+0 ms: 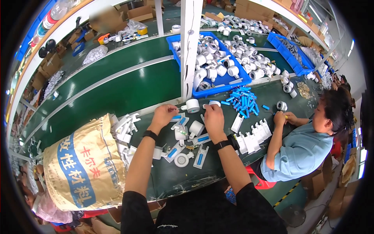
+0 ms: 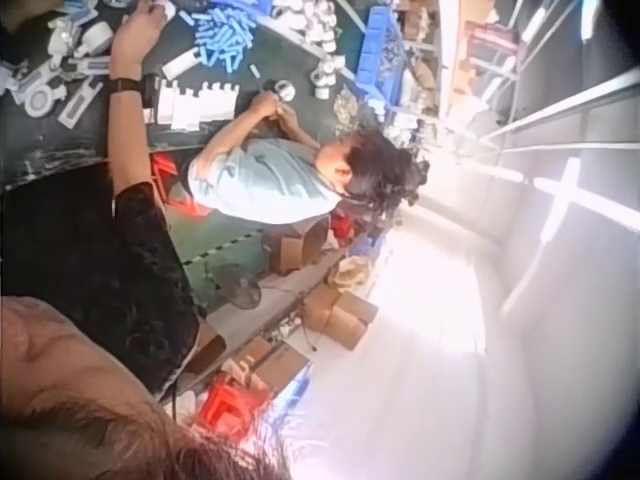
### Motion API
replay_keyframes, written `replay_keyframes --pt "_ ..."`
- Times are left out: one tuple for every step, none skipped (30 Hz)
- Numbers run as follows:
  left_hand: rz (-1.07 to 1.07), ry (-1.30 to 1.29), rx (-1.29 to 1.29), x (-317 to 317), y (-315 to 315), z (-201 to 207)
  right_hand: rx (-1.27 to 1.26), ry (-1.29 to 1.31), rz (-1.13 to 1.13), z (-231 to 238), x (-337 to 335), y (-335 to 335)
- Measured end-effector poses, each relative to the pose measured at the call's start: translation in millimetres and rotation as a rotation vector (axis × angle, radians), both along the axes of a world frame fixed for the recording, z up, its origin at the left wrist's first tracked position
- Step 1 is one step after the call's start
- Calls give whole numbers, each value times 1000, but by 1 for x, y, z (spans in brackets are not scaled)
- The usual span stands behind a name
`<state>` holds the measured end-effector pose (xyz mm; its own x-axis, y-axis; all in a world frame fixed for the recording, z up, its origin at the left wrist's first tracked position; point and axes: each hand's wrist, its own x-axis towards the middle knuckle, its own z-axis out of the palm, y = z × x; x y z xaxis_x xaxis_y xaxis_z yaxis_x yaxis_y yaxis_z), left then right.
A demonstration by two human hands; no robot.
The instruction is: The person assembles light fixtures by hand, peeling adhesive backing from a white plastic housing and pressing a yellow LED strip into it. They then fit a white circular fan component and a small circuit board onto the assembly before placing it on the table.
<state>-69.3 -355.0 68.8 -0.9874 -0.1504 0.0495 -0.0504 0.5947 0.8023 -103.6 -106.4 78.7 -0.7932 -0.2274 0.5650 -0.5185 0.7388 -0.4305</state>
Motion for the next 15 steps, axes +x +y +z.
replay_keyframes --pt "10 31 -28 -1 -2 -3 4 4 2 -2 -2 5" --pt "13 35 -24 -2 -4 -6 26 6 19 -3 -3 9" --pt "-4 -5 -32 -2 -4 -5 49 4 33 -1 -2 11" --pt "-20 -45 -40 -2 -4 -4 54 6 33 1 -1 12" --pt "-19 -44 -36 -1 -3 -3 -22 -58 4 4 1 14" --pt "-17 -72 7 1 -2 -3 -98 -122 -26 7 3 15" --pt "-15 -100 50 2 -1 -3 -96 -120 -27 6 2 18" --pt "-16 -98 53 1 -1 -2 -165 -166 -2 4 0 22" --pt "-36 -79 39 2 -3 -2 -234 -212 25 4 0 26" --pt "-56 -60 24 2 -4 -2 -231 -211 24 3 -1 30" --pt "-56 -59 26 2 -3 -2 -256 -185 58 2 -1 33" --pt "-55 -70 49 1 -4 -3 -282 -159 96 3 -1 33" --pt "-53 -81 71 1 -5 -4 -283 -157 99 5 0 33" --pt "-51 -78 69 1 -6 -5 -274 -165 128 6 2 34" --pt "-60 -91 78 1 -5 -4 -264 -172 152 7 4 36"
